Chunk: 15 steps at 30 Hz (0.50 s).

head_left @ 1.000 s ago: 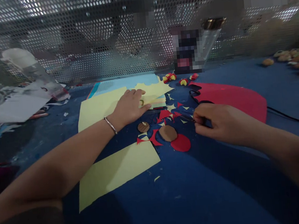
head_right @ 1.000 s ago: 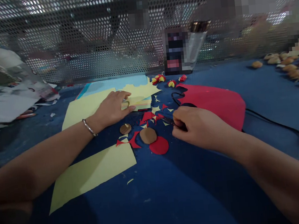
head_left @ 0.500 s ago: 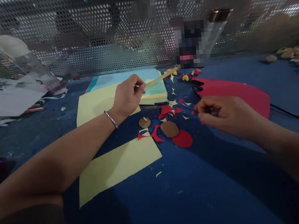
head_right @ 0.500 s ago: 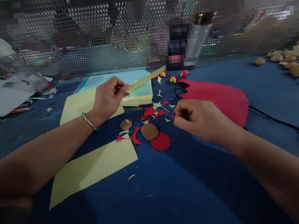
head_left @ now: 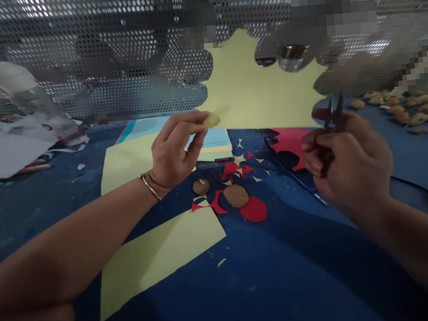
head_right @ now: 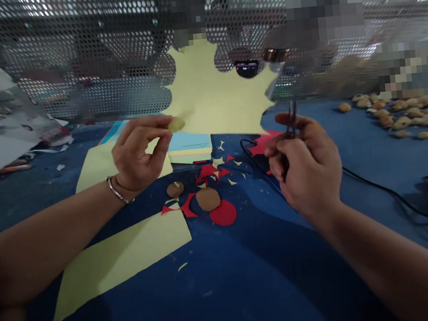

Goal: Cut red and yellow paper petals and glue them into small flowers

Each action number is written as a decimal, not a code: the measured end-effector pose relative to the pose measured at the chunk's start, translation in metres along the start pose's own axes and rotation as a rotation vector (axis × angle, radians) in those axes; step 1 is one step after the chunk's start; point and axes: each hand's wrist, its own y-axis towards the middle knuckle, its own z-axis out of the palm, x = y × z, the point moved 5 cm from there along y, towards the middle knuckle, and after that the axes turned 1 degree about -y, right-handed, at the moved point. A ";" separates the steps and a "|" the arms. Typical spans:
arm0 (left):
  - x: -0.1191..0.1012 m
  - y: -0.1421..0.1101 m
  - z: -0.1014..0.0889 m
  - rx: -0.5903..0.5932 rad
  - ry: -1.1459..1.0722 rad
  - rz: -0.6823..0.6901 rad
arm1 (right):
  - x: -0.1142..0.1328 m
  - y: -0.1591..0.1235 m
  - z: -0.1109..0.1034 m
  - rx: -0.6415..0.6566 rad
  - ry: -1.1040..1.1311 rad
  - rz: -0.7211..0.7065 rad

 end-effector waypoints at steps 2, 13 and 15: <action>-0.006 0.000 0.002 0.035 -0.003 0.103 | -0.001 0.004 -0.005 -0.060 0.070 0.034; -0.008 -0.009 0.012 0.197 -0.103 0.143 | -0.001 0.000 -0.006 0.042 -0.107 0.055; 0.000 -0.009 0.016 0.172 -0.209 -0.126 | -0.001 -0.001 -0.005 0.060 -0.115 0.035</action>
